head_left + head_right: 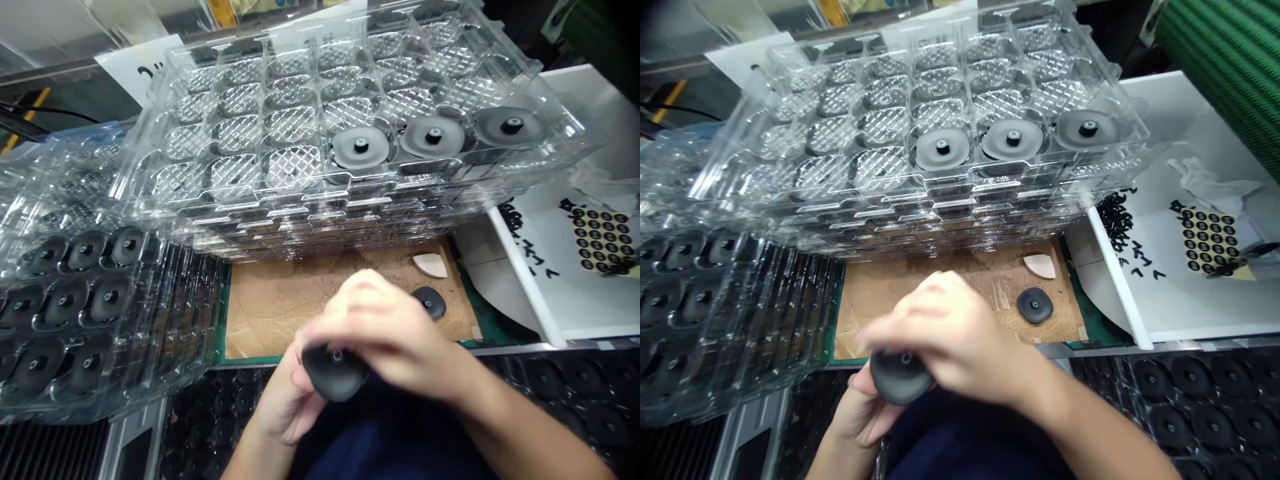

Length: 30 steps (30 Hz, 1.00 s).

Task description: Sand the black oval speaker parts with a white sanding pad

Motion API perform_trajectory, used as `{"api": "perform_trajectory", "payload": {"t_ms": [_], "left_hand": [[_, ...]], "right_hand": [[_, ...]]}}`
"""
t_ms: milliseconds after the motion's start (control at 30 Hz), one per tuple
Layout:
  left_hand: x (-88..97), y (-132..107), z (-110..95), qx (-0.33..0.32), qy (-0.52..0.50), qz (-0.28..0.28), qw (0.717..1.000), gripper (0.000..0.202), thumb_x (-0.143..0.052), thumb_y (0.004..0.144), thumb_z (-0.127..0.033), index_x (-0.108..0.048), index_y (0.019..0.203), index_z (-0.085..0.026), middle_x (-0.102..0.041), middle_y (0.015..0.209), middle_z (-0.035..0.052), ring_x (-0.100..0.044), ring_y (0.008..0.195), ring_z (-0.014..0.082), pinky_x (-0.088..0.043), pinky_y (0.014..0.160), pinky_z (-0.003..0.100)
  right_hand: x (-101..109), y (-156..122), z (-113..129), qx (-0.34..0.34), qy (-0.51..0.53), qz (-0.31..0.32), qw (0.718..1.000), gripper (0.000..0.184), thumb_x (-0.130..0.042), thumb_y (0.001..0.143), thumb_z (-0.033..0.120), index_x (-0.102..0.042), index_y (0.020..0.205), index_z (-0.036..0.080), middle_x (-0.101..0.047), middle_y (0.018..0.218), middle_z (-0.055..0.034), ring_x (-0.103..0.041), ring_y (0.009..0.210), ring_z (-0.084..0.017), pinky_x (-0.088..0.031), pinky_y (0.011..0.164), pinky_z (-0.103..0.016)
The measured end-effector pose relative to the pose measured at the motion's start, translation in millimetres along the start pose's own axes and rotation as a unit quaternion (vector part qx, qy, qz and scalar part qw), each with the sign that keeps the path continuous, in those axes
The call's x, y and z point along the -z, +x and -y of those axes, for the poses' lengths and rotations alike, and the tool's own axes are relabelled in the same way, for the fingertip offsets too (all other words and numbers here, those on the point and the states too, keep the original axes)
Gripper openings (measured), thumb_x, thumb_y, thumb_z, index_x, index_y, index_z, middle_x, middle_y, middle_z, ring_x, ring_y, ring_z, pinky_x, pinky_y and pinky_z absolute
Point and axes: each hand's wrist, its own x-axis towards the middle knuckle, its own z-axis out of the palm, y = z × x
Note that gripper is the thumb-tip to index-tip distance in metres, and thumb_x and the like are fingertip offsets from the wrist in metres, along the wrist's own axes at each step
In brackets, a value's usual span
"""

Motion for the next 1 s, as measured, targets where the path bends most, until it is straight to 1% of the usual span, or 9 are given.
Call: {"api": "perform_trajectory", "payload": {"t_ms": [167,300,367,467,667,767,833,900,1000], "left_hand": [[7.5,-3.3,-5.5,0.029,-0.085,0.064,0.994,0.058,-0.081,0.058,-0.038,-0.065,0.113,-0.025,-0.069,0.115,0.0052,-0.066,0.101,0.027,-0.057,0.079,0.03],[14.9,-0.6,-6.3,0.022,-0.095,0.047,0.994,0.055,-0.078,0.062,-0.037,-0.064,0.114,-0.023,-0.068,0.118,0.0073,-0.065,0.104,0.0272,-0.055,0.084,0.031],[17.5,1.7,-5.7,0.014,-0.091,0.021,0.996,0.051,-0.074,0.067,-0.037,-0.063,0.115,-0.022,-0.066,0.122,0.008,-0.063,0.108,0.0271,-0.055,0.086,0.031],[19.6,4.9,-4.3,-0.003,-0.088,-0.011,0.996,0.045,-0.069,0.074,-0.037,-0.062,0.115,-0.02,-0.065,0.123,0.0086,-0.061,0.112,0.0271,-0.053,0.088,0.03],[18.7,8.1,0.8,-0.027,-0.092,-0.028,0.995,0.043,-0.072,0.072,-0.033,-0.064,0.113,-0.021,-0.066,0.122,0.0077,-0.063,0.108,0.0252,-0.051,0.091,0.031],[17.4,6.7,5.2,-0.045,-0.07,-0.047,0.995,0.051,-0.077,0.068,-0.029,-0.061,0.117,-0.023,-0.063,0.126,0.0085,-0.062,0.109,0.0249,-0.051,0.091,0.03],[17.1,5.0,8.0,-0.057,-0.054,-0.07,0.994,0.054,-0.076,0.069,-0.027,-0.059,0.12,-0.024,-0.063,0.125,0.0084,-0.06,0.111,0.0233,-0.049,0.092,0.03],[17.1,3.3,9.6,-0.05,-0.041,-0.083,0.994,0.054,-0.075,0.071,-0.025,-0.058,0.122,-0.024,-0.064,0.123,0.0083,-0.06,0.109,0.0222,-0.048,0.094,0.03],[15.5,2.2,9.3,-0.048,-0.03,-0.102,0.993,0.051,-0.076,0.068,-0.024,-0.061,0.117,-0.025,-0.065,0.121,0.0073,-0.063,0.102,0.0208,-0.051,0.087,0.029]], "right_hand": [[-11.2,-33.1,-59.6,-0.326,0.059,-0.03,0.943,0.035,-0.058,0.084,0.025,-0.058,0.118,0.024,-0.066,0.1,-0.0029,-0.064,0.081,-0.016,-0.053,0.07,-0.028],[-45.6,-72.8,-85.1,-0.375,-0.005,-0.012,0.927,0.019,-0.053,0.083,0.025,-0.07,0.087,0.019,-0.063,0.093,-0.0075,-0.064,0.088,-0.022,-0.052,0.079,-0.037],[-61.1,-87.7,-83.8,-0.386,-0.036,-0.017,0.922,0.02,-0.052,0.082,0.025,-0.071,0.089,0.019,-0.06,0.101,-0.0099,-0.062,0.093,-0.024,-0.051,0.082,-0.039],[-73.6,-99.6,-78.1,-0.393,-0.07,-0.024,0.917,0.03,-0.056,0.079,0.025,-0.066,0.107,0.02,-0.053,0.116,-0.0133,-0.064,0.086,-0.024,-0.053,0.075,-0.04],[-50.8,-75.2,-72.5,-0.377,-0.101,-0.065,0.918,0.027,-0.046,0.086,0.025,-0.065,0.103,0.018,-0.066,0.094,-0.0094,-0.064,0.085,-0.024,-0.052,0.076,-0.039],[-32.6,-42.9,-40.0,-0.335,-0.086,-0.101,0.933,0.03,-0.045,0.09,0.03,-0.059,0.114,0.021,-0.066,0.108,-0.0066,-0.063,0.093,-0.021,-0.051,0.078,-0.033],[-26.3,-23.2,-11.0,-0.243,-0.063,-0.11,0.962,0.027,-0.046,0.091,0.027,-0.058,0.115,0.022,-0.067,0.105,-0.0054,-0.062,0.092,-0.019,-0.049,0.079,-0.032],[-24.1,-9.4,11.8,-0.154,-0.046,-0.069,0.985,0.025,-0.046,0.091,0.019,-0.06,0.112,0.018,-0.069,0.1,-0.0055,-0.061,0.086,-0.017,-0.047,0.077,-0.031],[-23.8,1.0,23.0,-0.144,-0.023,0.057,0.988,0.022,-0.046,0.09,0.013,-0.063,0.103,0.018,-0.07,0.094,-0.0018,-0.061,0.08,-0.014,-0.045,0.072,-0.028]]}}
